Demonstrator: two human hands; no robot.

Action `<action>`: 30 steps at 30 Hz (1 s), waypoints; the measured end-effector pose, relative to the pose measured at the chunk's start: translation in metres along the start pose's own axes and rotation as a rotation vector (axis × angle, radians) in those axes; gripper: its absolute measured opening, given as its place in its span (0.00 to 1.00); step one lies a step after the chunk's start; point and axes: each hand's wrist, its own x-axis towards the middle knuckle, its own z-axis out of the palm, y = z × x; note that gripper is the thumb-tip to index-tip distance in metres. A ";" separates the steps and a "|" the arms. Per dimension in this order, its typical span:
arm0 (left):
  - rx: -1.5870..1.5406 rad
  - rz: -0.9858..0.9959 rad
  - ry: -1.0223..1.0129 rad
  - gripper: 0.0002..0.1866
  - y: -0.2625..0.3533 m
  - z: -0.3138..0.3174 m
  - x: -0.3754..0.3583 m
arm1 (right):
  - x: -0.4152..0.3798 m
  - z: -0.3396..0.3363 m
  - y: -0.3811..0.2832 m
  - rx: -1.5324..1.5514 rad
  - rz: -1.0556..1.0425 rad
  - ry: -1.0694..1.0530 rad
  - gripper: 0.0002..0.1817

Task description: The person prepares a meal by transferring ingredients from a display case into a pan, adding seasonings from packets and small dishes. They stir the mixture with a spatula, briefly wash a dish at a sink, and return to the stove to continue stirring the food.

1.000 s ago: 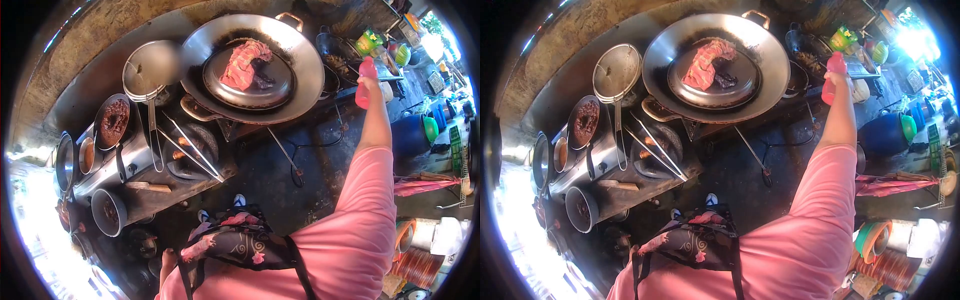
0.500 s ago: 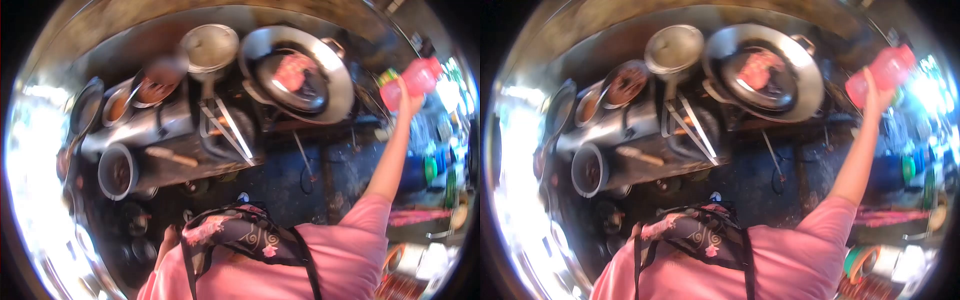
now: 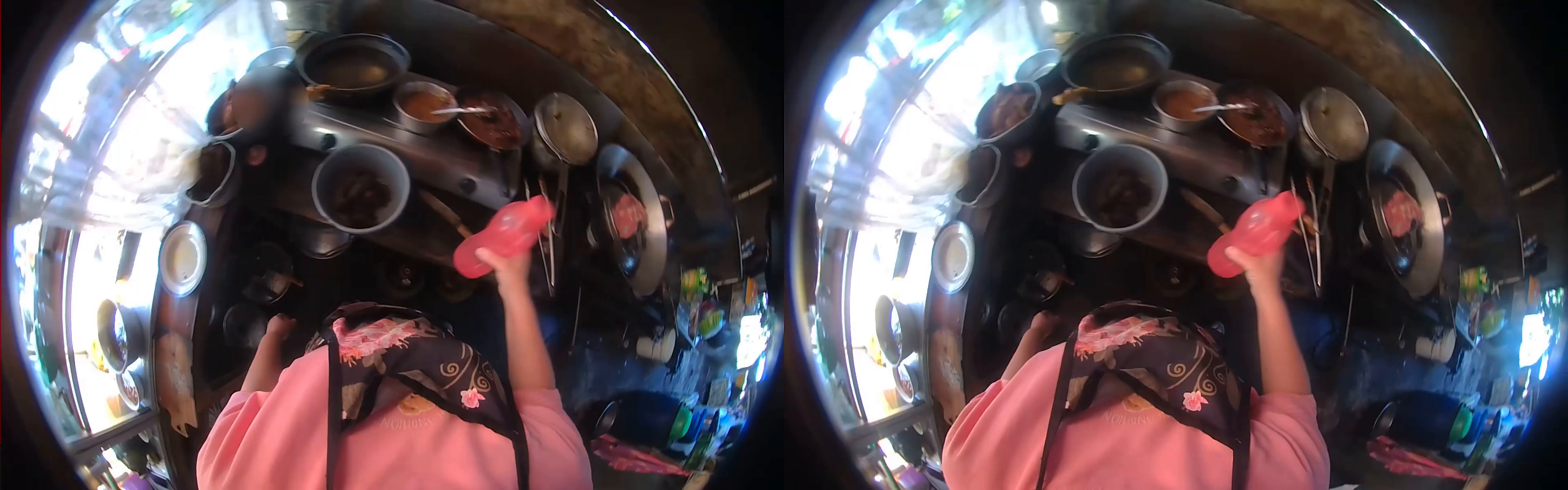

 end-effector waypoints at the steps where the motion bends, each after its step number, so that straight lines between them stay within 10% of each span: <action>1: 0.006 -0.038 -0.003 0.23 -0.009 -0.015 -0.007 | 0.004 0.023 0.024 -0.130 0.013 -0.039 0.41; 16: -0.310 -0.175 0.089 0.21 -0.018 0.029 -0.097 | 0.066 0.102 0.203 -0.269 -0.122 0.089 0.52; 23: -0.441 -0.089 0.591 0.23 0.025 -0.049 -0.135 | -0.019 0.083 0.159 -0.158 0.222 0.098 0.21; 30: -0.681 0.153 1.160 0.32 0.075 -0.235 -0.155 | -0.014 0.154 0.109 -0.059 -0.178 -0.495 0.04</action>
